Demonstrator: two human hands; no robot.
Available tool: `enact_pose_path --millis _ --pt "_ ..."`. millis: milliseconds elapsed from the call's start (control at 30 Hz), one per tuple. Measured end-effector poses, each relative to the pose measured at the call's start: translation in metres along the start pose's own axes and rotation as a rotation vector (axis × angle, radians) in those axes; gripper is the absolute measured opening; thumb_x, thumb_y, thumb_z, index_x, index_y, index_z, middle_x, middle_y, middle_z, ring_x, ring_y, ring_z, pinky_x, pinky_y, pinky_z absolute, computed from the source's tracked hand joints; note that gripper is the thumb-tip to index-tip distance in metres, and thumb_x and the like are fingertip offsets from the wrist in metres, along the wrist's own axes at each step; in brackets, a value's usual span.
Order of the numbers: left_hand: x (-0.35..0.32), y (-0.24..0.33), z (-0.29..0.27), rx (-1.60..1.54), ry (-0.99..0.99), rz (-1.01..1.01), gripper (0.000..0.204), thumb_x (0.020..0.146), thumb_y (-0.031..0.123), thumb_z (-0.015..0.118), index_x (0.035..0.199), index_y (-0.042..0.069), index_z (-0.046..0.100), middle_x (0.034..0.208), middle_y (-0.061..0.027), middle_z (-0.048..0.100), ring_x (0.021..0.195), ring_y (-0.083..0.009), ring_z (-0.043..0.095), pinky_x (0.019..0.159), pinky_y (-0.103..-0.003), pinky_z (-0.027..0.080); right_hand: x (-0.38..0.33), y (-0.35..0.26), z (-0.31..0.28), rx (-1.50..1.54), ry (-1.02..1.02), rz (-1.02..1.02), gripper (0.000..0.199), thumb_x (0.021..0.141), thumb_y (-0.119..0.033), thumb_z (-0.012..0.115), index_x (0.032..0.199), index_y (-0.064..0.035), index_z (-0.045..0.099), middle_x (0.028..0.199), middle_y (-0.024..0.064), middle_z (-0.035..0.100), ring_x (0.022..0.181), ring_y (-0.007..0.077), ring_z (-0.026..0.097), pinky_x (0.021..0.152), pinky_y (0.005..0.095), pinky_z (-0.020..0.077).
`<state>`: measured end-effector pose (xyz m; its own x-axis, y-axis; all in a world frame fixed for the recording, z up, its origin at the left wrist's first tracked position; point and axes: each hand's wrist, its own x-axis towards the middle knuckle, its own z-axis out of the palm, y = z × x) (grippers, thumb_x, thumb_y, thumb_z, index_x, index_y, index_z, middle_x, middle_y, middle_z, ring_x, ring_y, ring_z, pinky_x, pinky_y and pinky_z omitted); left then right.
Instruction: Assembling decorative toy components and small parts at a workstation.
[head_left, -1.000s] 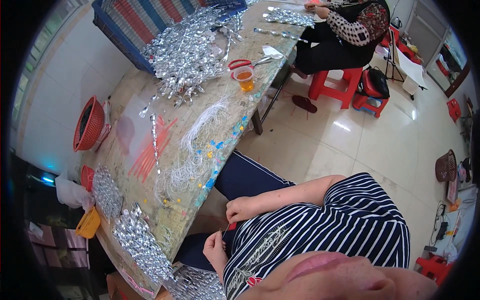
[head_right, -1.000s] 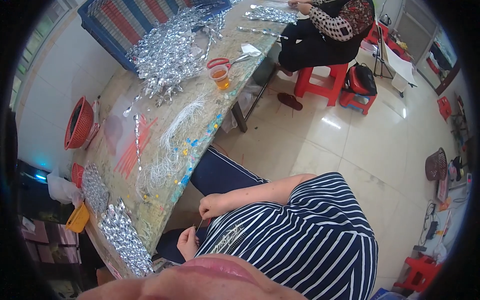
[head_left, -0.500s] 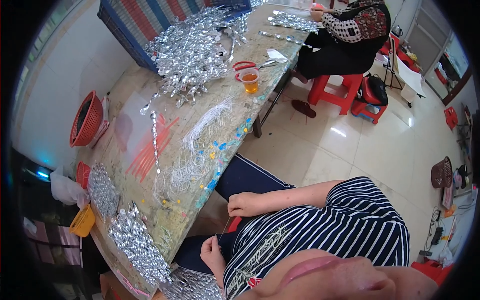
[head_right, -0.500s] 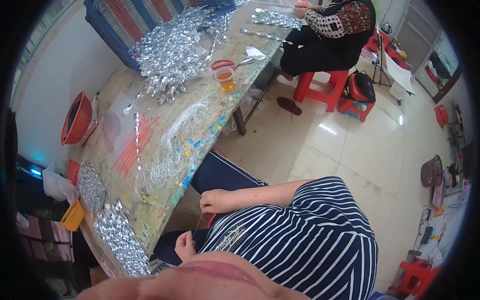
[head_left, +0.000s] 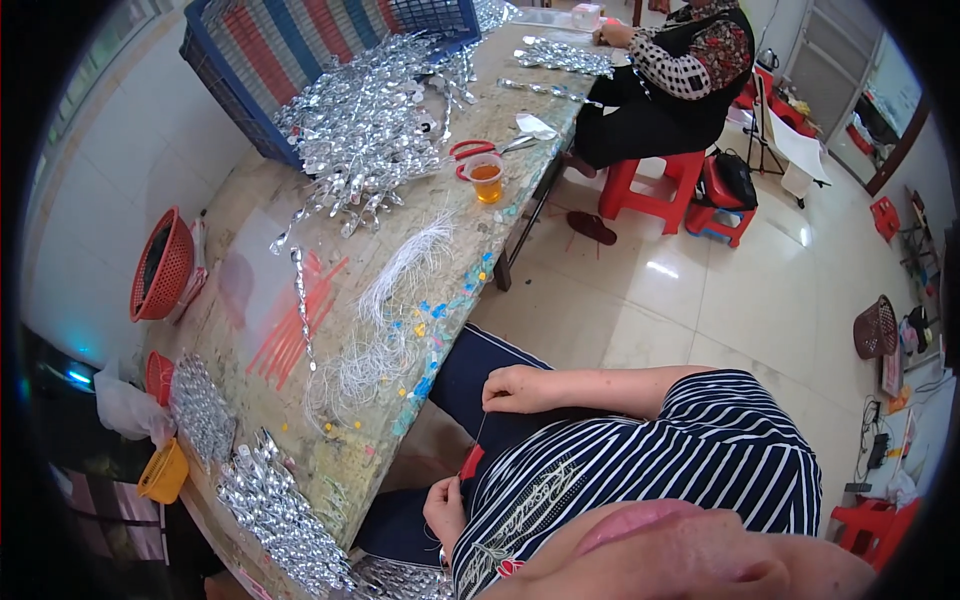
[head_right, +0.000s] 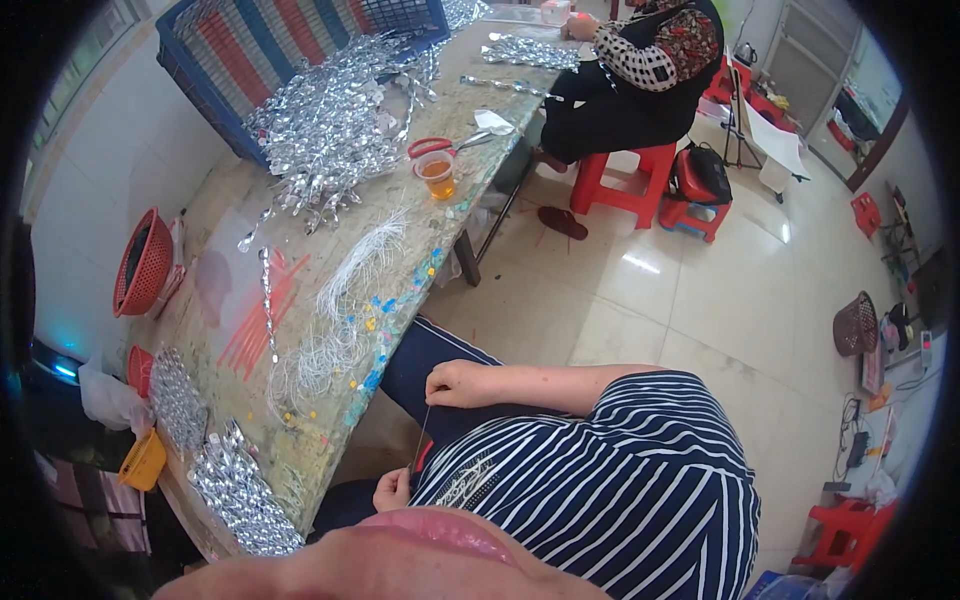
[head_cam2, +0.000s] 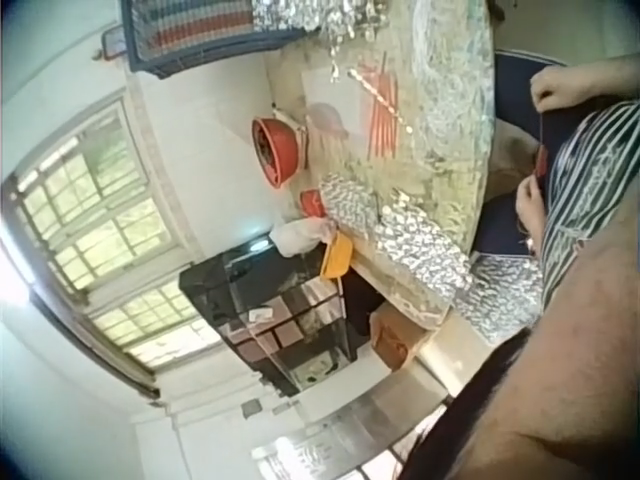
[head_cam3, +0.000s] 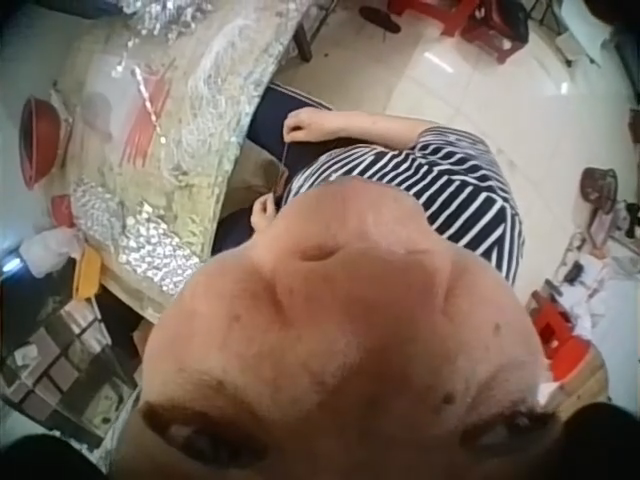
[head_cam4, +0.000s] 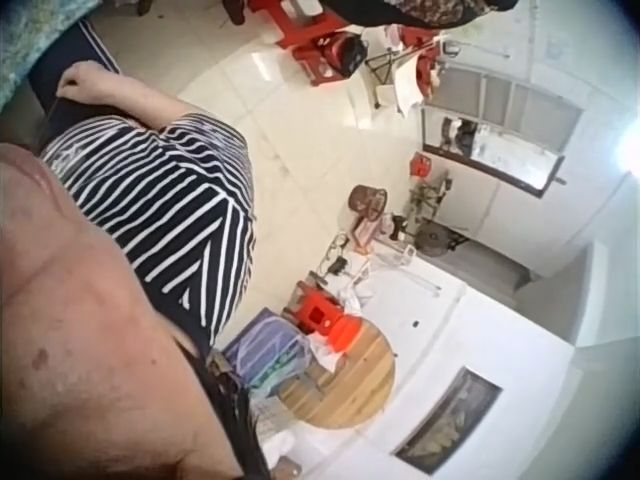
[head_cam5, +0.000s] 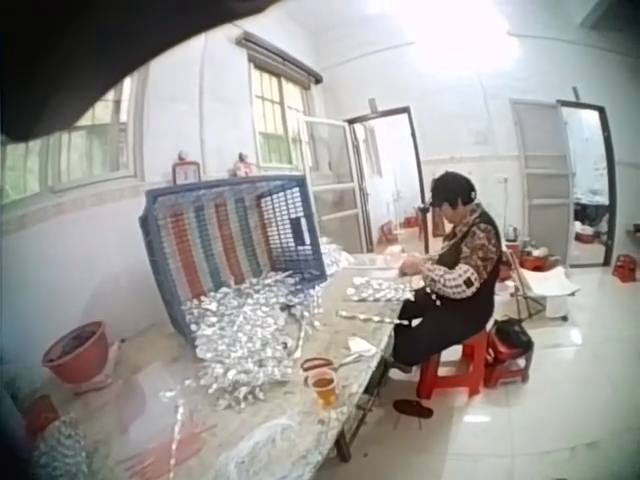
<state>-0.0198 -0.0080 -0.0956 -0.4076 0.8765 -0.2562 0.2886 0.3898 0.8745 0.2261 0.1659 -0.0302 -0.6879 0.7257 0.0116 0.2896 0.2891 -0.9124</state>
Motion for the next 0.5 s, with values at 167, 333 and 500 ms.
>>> enact_pose_path --millis 167,333,500 --pt "0.003 -0.006 0.001 0.068 -0.007 0.029 0.015 0.082 0.014 0.066 0.086 0.000 0.067 0.069 -0.0061 0.063 0.059 -0.0091 0.054 0.056 -0.025 0.045 -0.004 0.003 -0.001 -0.020 -0.030 0.064 0.021 0.083 -0.023 0.061 0.085 -0.0019 0.064 0.086 0.0148 0.060 0.083 0.0286 0.060 0.075 0.0350 0.0468" --pt "0.006 -0.022 0.001 0.097 -0.005 0.028 0.016 0.082 0.015 0.065 0.086 0.000 0.066 0.068 -0.0077 0.063 0.058 -0.0105 0.054 0.056 -0.026 0.044 0.009 0.009 0.008 -0.074 0.009 0.041 0.019 0.084 -0.022 0.061 0.085 -0.0026 0.063 0.084 0.0119 0.059 0.080 0.0245 0.059 0.073 0.0328 0.0470" --pt "0.007 -0.015 0.001 0.083 -0.022 0.000 0.016 0.083 0.016 0.064 0.086 0.000 0.066 0.066 -0.0076 0.062 0.056 -0.0106 0.053 0.055 -0.026 0.044 0.010 0.010 0.007 -0.094 -0.008 0.043 0.019 0.084 -0.022 0.061 0.086 -0.0029 0.063 0.084 0.0123 0.059 0.081 0.0253 0.059 0.074 0.0333 0.0469"
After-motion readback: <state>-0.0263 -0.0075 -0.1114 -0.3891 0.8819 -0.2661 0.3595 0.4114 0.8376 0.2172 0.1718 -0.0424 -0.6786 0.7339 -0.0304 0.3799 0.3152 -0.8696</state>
